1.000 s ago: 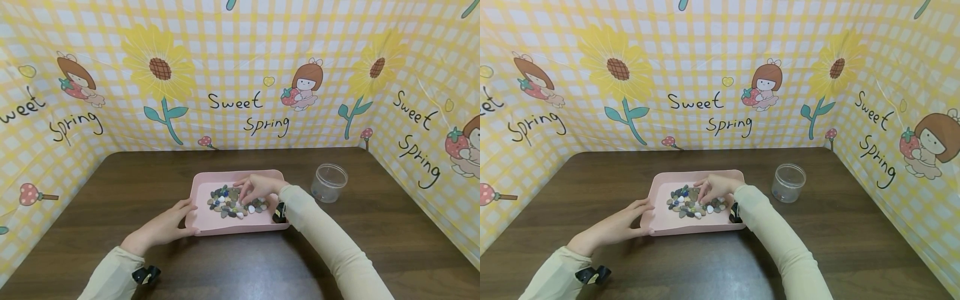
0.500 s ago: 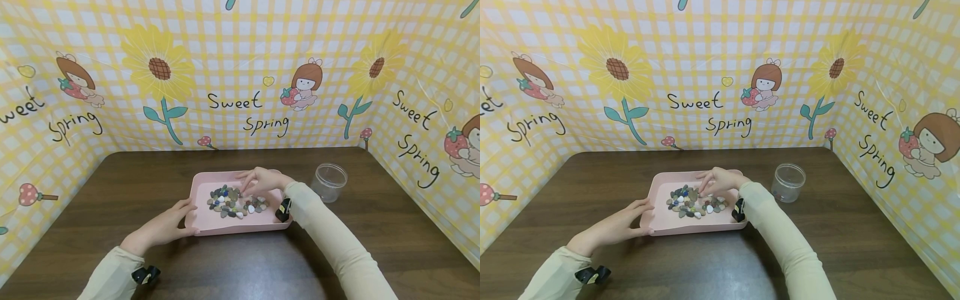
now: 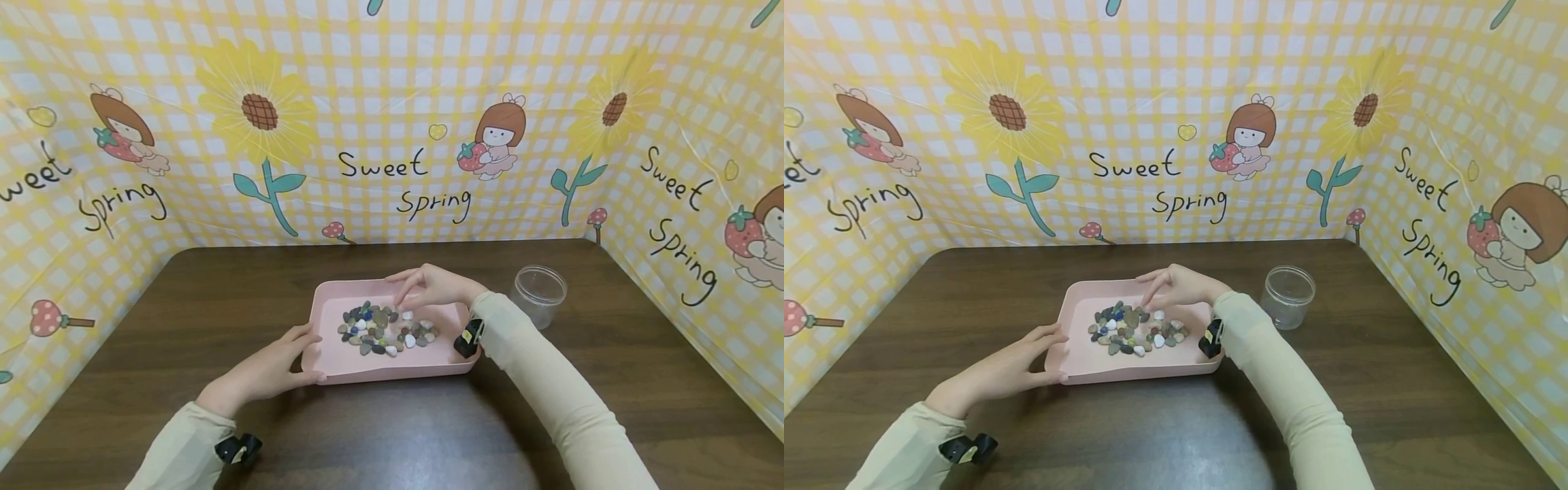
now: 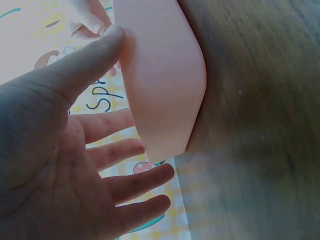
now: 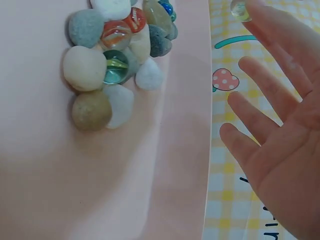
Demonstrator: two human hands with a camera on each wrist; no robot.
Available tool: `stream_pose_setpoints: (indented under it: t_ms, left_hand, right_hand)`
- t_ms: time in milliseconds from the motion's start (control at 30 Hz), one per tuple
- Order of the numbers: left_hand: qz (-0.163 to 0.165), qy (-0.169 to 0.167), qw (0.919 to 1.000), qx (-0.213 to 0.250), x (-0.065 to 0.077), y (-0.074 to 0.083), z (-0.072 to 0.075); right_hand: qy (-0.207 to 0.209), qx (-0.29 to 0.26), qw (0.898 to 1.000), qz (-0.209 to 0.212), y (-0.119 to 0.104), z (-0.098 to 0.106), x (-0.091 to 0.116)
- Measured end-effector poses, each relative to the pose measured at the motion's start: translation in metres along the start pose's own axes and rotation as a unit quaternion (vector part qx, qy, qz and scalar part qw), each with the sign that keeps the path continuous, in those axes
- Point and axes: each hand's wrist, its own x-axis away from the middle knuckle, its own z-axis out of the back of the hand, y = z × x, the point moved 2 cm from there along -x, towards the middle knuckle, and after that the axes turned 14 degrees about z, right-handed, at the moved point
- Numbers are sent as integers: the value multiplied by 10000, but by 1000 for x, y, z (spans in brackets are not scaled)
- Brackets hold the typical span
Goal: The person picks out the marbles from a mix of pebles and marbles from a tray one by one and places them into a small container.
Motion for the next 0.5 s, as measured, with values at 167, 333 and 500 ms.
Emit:
stream_pose_setpoints:
  t_ms: [167,333,500]
  left_hand:
    - [-18,7,10000,-6,0,0,0]
    - [-32,-3,10000,5,0,0,0]
    - [-41,-1,10000,-7,0,1,0]
  right_hand:
    - [137,-114,9998,-54,-2,3,3]
    - [249,-123,9996,-98,-4,7,5]
    - [308,-57,9994,-139,-4,10,7]
